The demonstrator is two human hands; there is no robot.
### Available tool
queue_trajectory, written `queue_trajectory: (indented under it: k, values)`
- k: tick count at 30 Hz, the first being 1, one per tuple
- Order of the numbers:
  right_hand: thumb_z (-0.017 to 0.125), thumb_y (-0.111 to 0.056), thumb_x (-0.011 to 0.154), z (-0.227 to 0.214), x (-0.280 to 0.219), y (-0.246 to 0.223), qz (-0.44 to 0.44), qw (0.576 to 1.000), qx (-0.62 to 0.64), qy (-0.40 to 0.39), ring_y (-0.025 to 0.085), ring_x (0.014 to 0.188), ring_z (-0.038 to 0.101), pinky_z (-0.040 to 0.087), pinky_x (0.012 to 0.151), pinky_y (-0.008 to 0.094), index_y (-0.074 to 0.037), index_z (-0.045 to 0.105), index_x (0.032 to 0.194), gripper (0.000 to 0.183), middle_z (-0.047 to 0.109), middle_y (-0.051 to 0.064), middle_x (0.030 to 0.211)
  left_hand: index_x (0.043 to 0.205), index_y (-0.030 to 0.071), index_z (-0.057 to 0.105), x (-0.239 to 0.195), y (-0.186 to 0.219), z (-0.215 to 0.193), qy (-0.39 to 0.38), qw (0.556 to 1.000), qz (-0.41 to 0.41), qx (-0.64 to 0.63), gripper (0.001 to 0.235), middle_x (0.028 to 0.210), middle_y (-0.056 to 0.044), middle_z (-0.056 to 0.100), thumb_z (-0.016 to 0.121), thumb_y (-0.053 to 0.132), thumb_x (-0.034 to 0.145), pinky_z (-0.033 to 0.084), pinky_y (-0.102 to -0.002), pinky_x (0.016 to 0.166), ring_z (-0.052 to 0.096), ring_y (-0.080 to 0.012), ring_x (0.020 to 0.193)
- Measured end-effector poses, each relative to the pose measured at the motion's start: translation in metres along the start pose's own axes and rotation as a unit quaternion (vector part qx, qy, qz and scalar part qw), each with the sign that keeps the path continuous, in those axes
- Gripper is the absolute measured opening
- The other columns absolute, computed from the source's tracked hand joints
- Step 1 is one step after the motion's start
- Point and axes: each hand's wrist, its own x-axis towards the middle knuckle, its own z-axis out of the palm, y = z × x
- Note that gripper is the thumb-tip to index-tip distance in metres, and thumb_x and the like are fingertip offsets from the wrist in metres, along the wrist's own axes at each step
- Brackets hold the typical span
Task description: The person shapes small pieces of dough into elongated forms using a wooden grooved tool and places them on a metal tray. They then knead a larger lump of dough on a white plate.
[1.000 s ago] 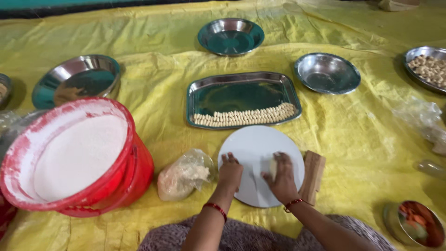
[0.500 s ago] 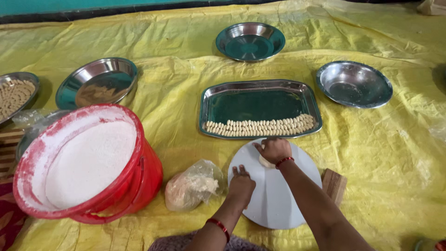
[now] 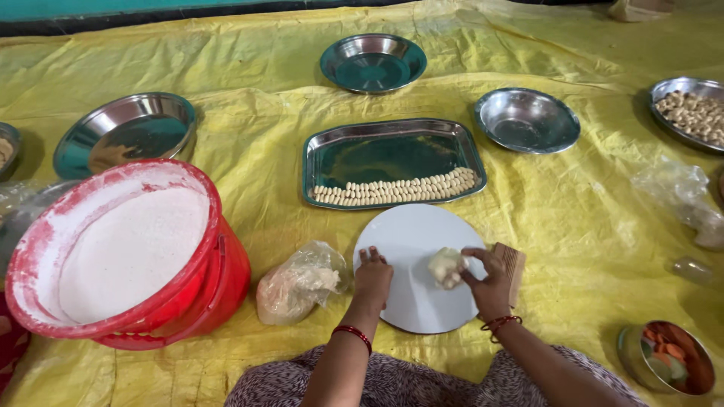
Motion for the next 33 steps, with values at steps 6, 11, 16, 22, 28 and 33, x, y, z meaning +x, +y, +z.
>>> queue_trajectory:
  k: [6, 11, 16, 22, 28, 33]
  values:
    - [0.078, -0.030, 0.080, 0.043, -0.005, -0.054, -0.163, 0.976, -0.145, 0.000, 0.043, 0.121, 0.050, 0.044, 0.096, 0.054, 0.003, 0.055, 0.135, 0.068, 0.059, 0.029, 0.129, 0.129, -0.007, 0.064, -0.006, -0.004, -0.005, 0.012, 0.995, 0.056, 0.076, 0.089, 0.159, -0.038, 0.034, 0.100, 0.014, 0.051, 0.036, -0.050, 0.120, 0.032, -0.0540, 0.148]
    - [0.070, -0.052, 0.080, 0.076, 0.049, -0.096, -0.080, 0.955, -0.250, -0.137, 0.029, 0.111, 0.058, 0.049, 0.087, 0.051, -0.010, 0.072, 0.100, 0.046, 0.067, 0.009, 0.112, 0.121, -0.013, 0.066, -0.004, -0.004, -0.020, -0.002, 0.991, 0.109, 0.080, 0.089, 0.146, -0.040, 0.043, 0.103, 0.018, 0.046, 0.025, -0.065, 0.119, 0.031, -0.0530, 0.145]
    - [0.056, -0.054, 0.096, 0.114, 0.104, -0.088, -0.154, 0.904, -0.323, -0.235, 0.029, 0.093, 0.067, 0.054, 0.076, 0.049, -0.014, 0.077, 0.087, 0.047, 0.071, 0.010, 0.095, 0.100, -0.007, 0.080, 0.005, -0.002, -0.011, -0.075, 0.985, 0.127, 0.091, 0.056, 0.148, -0.042, 0.044, 0.095, 0.004, 0.048, 0.028, -0.067, 0.120, 0.033, -0.0554, 0.149]
    - [0.052, -0.052, 0.103, 0.123, 0.122, -0.093, -0.068, 0.900, -0.325, -0.283, 0.030, 0.096, 0.070, 0.056, 0.081, 0.045, -0.016, 0.076, 0.094, 0.045, 0.075, 0.010, 0.101, 0.110, -0.015, 0.073, 0.021, 0.002, 0.010, 0.092, 0.990, 0.083, 0.064, 0.037, 0.144, -0.050, 0.047, 0.076, -0.007, 0.074, 0.032, -0.066, 0.114, 0.043, -0.0584, 0.136]
    - [0.072, -0.028, 0.075, 0.060, 0.036, -0.100, -0.260, 0.932, -0.207, -0.142, 0.038, 0.137, 0.043, 0.030, 0.106, 0.061, -0.006, 0.059, 0.132, 0.062, 0.053, 0.017, 0.144, 0.119, 0.002, 0.073, 0.020, 0.003, 0.020, 0.094, 0.992, 0.068, -0.048, 0.033, 0.142, -0.031, 0.055, 0.069, -0.002, 0.087, 0.025, -0.063, 0.122, 0.037, -0.0519, 0.145]
    - [0.056, 0.015, 0.068, -0.001, -0.012, -0.094, -0.116, 0.885, -0.300, -0.337, 0.017, 0.155, 0.028, 0.003, 0.124, 0.067, -0.028, 0.057, 0.134, 0.078, 0.047, -0.007, 0.156, 0.124, 0.000, 0.072, 0.025, 0.004, 0.029, 0.086, 0.996, 0.011, 0.025, 0.046, 0.154, -0.035, 0.040, 0.075, -0.004, 0.078, 0.040, -0.050, 0.110, 0.039, -0.0524, 0.141]
